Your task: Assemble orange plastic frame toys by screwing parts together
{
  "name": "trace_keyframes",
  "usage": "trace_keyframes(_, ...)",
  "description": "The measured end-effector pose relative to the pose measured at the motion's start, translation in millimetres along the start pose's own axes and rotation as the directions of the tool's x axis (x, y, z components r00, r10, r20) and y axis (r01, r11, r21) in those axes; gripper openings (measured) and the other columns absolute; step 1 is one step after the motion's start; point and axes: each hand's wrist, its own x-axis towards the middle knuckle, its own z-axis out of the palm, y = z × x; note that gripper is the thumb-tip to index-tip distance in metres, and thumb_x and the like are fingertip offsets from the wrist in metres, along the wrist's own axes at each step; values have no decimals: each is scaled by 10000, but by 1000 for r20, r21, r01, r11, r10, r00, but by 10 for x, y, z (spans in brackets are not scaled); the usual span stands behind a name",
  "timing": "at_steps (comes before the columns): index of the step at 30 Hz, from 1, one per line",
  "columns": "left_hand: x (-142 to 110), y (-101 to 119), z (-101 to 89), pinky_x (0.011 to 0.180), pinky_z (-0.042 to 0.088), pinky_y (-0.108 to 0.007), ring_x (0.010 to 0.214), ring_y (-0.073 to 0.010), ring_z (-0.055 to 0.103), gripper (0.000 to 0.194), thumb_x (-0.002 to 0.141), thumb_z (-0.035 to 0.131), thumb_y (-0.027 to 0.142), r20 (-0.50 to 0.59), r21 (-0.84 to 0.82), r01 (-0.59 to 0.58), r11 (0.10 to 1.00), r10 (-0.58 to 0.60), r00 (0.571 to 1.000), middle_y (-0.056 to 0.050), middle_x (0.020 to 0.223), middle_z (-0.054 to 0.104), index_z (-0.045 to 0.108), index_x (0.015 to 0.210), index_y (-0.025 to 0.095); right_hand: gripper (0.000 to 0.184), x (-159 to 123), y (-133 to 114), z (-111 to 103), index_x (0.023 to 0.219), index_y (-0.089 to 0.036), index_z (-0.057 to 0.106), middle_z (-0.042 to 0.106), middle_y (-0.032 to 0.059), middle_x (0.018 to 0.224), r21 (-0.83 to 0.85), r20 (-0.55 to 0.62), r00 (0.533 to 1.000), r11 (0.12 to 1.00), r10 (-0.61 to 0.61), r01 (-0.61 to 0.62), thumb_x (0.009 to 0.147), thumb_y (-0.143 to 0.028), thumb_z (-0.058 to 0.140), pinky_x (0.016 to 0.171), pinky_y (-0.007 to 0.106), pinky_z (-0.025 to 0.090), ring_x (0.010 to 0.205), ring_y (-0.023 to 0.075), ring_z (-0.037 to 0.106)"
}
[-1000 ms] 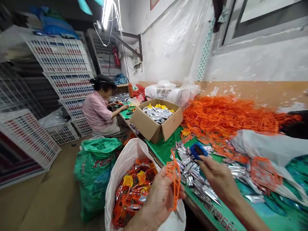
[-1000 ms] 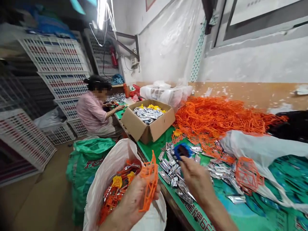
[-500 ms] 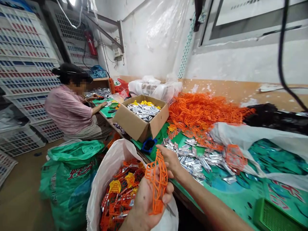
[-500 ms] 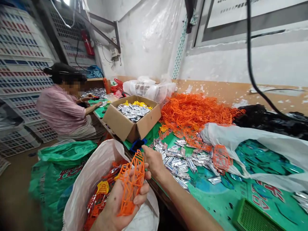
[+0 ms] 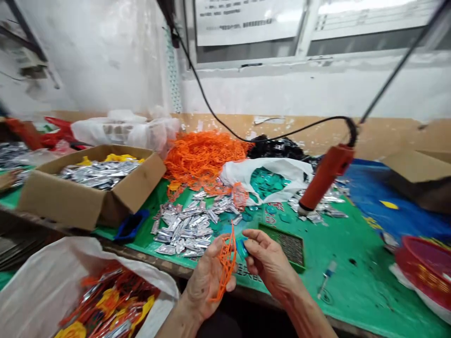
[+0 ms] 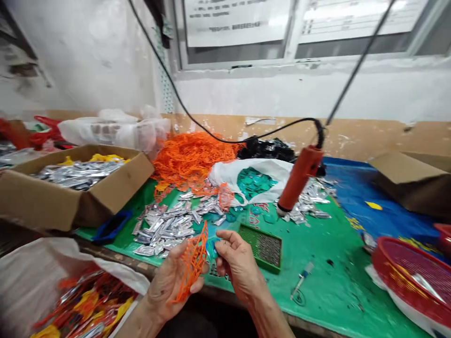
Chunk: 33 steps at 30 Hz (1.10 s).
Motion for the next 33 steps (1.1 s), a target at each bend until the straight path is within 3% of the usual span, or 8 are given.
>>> trace_keyframes(5,210,-255,232,589,501,-237,659,-137,598,250,799,643,339,75,79,19,997,-25,997,-37,803,675,699,928,132,485,-58,18,-353,898,-170,577,498,-66,634,-17,-115,990,997,-79,78,565,-462,776,395,189,335,435,50,437)
trace_keyframes(9,277,-321,233,702,508,-278,752,-170,629,214,838,586,249,100,146,131,981,-146,984,-72,860,710,714,955,124,394,-19,59,-499,959,-161,649,587,-5,722,-156,-165,970,976,-180,155,678,-434,678,453,232,391,489,82,479)
trace_keyframes(12,293,-309,154,779,506,-319,856,-196,638,228,838,605,217,146,152,174,973,-196,970,-91,979,713,705,1028,140,325,9,81,-521,978,-177,699,640,60,909,-304,-168,944,926,-284,224,735,-382,635,684,314,487,764,171,597)
trace_keyframes(15,296,-281,90,830,496,-336,913,-205,643,329,799,636,140,186,130,190,973,-212,959,-88,1070,699,672,1123,177,266,4,83,-480,961,-199,724,631,67,976,-416,-109,931,867,-348,275,752,-338,635,883,362,439,960,217,577)
trace_keyframes(18,310,-267,56,828,505,-327,885,-201,656,367,748,669,107,173,107,193,975,-209,963,-88,1056,706,677,1110,169,246,-19,72,-426,993,-212,712,613,53,945,-524,21,932,790,-361,318,774,-296,636,861,349,438,932,206,576)
trace_keyframes(23,361,-294,-12,743,536,-290,745,-167,662,254,768,722,283,21,69,169,983,-171,985,-70,890,730,709,976,137,204,-10,84,-380,1021,-206,655,579,48,948,-747,258,909,530,-327,403,843,-185,559,794,298,463,889,170,565)
trace_keyframes(28,421,-349,-91,686,533,-249,716,-155,661,275,696,792,263,-62,99,104,990,-98,993,-61,857,734,712,925,134,188,82,170,-346,964,-125,631,567,104,930,-868,255,880,306,-402,391,830,-125,499,752,334,500,831,193,583)
trace_keyframes(33,455,-303,-160,713,517,-245,787,-167,659,274,703,781,317,-69,94,4,996,3,998,-67,882,732,720,894,132,228,100,182,-383,1038,-128,602,615,103,928,-870,246,836,268,-490,413,823,-158,534,683,314,532,794,193,615)
